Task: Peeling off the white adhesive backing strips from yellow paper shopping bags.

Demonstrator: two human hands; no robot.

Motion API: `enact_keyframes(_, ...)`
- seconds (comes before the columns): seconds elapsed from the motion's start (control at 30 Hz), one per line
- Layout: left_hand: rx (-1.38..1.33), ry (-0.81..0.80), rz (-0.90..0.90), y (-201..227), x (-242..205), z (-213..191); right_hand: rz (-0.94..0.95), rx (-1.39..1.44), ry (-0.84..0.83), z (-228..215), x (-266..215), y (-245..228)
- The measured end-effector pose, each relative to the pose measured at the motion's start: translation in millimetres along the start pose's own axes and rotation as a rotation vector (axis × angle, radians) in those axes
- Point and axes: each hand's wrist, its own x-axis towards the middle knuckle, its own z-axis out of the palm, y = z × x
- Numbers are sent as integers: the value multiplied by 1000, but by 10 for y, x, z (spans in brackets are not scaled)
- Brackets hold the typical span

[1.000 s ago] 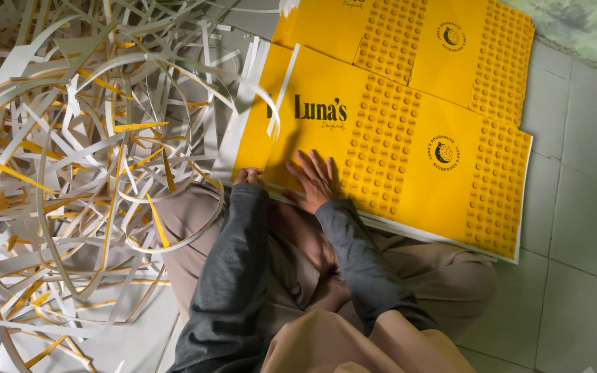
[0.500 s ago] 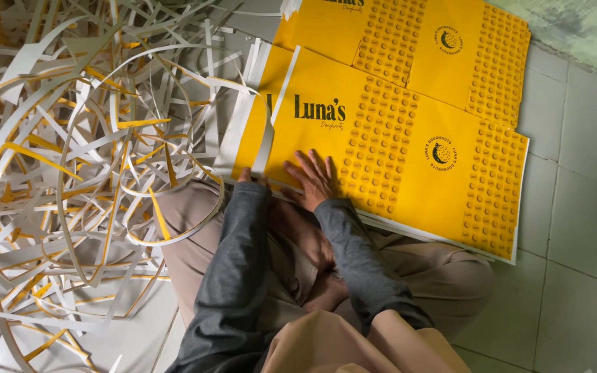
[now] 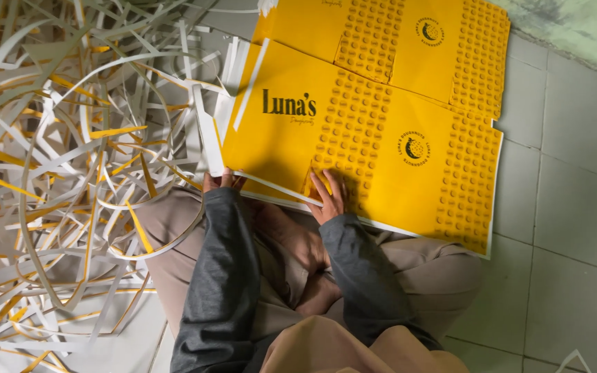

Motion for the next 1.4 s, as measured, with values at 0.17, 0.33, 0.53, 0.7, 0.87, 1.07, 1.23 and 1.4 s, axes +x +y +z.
enact_keyframes(0.17, 104, -60, -2, -128, -89, 218, -142, -94, 15, 154, 140, -94)
enact_keyframes(0.33, 724, -400, -29, -506, -345, 212, -195, -40, 74, 316, 324, -125)
enact_keyframes(0.53, 607, -260, -23, -688, -215, 224, -131, 152, -71, 201, 368, -51)
enact_keyframes(0.7, 128, -80, 14, -622, 102, 53, -55, 161, 167, 148, 75, 489)
enact_keyframes(0.87, 18, -312, 67, -518, 135, 90, 48, 145, 175, -56, -39, 505)
enact_keyframes(1.07, 408, -308, 25, -603, -272, 319, 318, 334, 127, -400, 57, 206)
enact_keyframes(1.23, 867, -811, -13, -934, -731, 374, 448, 377, 105, -604, 214, -58)
enact_keyframes(1.4, 1016, -851, -40, -984, -1045, 590, 220, 357, 84, -132, -89, 424)
